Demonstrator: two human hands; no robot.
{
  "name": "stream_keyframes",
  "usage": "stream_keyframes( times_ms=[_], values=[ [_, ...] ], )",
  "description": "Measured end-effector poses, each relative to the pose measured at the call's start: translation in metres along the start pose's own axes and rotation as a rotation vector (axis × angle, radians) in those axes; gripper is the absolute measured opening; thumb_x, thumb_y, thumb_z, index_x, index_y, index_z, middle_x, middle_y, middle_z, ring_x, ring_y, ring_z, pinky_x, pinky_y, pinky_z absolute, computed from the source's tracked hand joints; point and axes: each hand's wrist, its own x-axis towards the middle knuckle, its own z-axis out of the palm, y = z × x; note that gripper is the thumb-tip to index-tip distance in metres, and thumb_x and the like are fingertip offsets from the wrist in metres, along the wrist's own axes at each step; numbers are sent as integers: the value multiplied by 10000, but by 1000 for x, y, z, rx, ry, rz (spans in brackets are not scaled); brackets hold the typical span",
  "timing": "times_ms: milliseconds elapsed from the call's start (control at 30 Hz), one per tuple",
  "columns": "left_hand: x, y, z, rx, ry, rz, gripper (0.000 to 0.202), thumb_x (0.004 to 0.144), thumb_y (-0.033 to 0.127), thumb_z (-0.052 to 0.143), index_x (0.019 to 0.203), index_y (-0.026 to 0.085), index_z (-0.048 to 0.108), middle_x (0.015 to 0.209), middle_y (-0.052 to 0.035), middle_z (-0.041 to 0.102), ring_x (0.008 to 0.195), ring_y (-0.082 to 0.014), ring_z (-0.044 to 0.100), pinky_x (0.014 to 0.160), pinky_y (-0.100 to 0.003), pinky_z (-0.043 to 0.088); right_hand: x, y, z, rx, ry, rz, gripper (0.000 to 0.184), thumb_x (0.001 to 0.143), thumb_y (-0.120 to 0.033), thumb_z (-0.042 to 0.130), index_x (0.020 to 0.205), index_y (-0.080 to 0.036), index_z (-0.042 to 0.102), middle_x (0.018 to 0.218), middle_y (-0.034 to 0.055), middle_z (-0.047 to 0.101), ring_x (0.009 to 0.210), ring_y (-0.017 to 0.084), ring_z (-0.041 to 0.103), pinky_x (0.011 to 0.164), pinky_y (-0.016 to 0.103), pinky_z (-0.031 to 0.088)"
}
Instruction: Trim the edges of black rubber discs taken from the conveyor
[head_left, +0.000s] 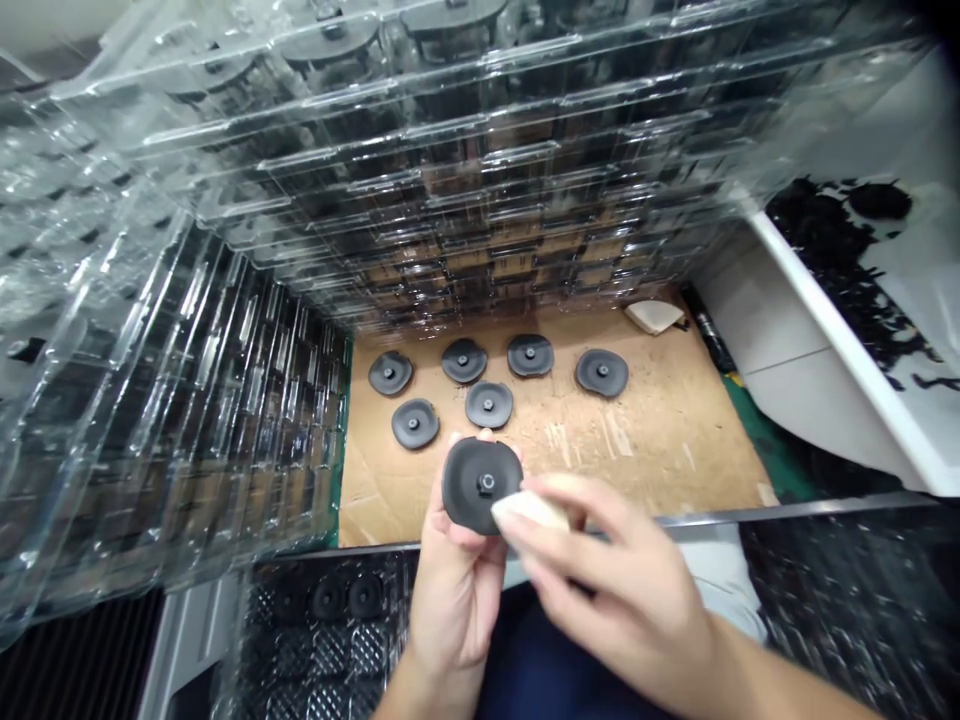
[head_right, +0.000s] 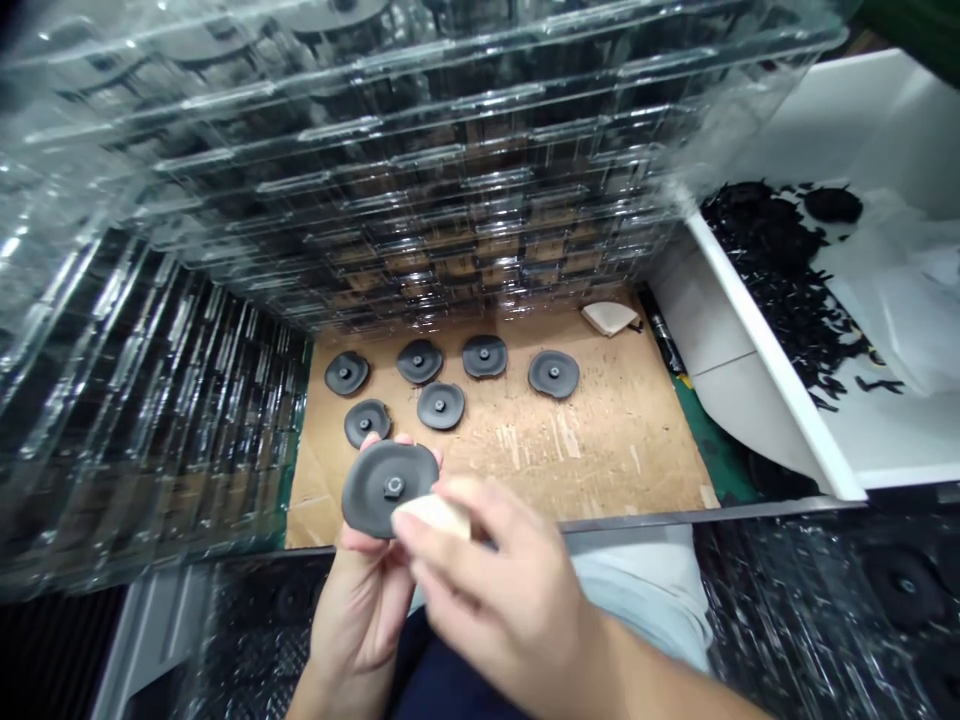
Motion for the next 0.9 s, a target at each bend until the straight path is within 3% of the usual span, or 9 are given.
stream_keyframes(
  times_ms=[167,300,433,533,700,800,900],
  values=[
    [1,1,2,13,22,49,640,608,208,808,1193,343,587,1100,-1,681,943,-125,648,837,-170,518,3,-2,-2,-22,22,24,227,845,-111,549,1006,-166,698,1025,87,636,927,143,620,793,236,551],
    [0,1,4,19,14,-16,652,638,222,788,1234,343,553,1134,-14,671,992,-171,644,854,-212,526,5,-4,-3,24,-45,-22,222,847,-132,554,1012,-160,700,1025,94,642,916,153,620,784,254,559],
    [1,0,2,13,16,50,618,632,220,791,1198,350,581,1123,5,678,1000,-160,641,851,-188,520,6,0,-3,-20,9,18,228,845,-118,548,1012,-171,694,1034,86,641,924,158,619,790,268,554],
    [2,1,0,-1,16,-10,642,654,212,776,1237,354,546,1159,-2,662,1004,-164,641,851,-197,521,4,0,-2,14,-39,-9,233,853,-137,542,1028,-163,693,1046,95,639,918,162,618,779,265,552],
    [2,2,3,17,29,49,669,620,225,801,1228,355,552,1119,6,678,982,-153,646,837,-188,527,6,0,-2,-23,-3,16,226,850,-119,545,1012,-163,695,1048,87,641,929,153,612,798,264,544],
    [2,2,4,27,46,-10,675,644,209,785,1254,346,531,1138,-5,669,978,-160,649,867,-216,521,7,-1,-2,4,-55,-18,237,856,-138,541,1038,-170,690,1059,90,641,905,154,615,770,264,553],
    [2,2,3,23,52,16,666,602,240,812,1213,347,569,1090,6,685,976,-151,645,869,-208,519,7,0,-1,0,-30,-5,234,857,-131,531,1019,-184,692,1043,81,652,913,158,619,779,276,555]
  ],
)
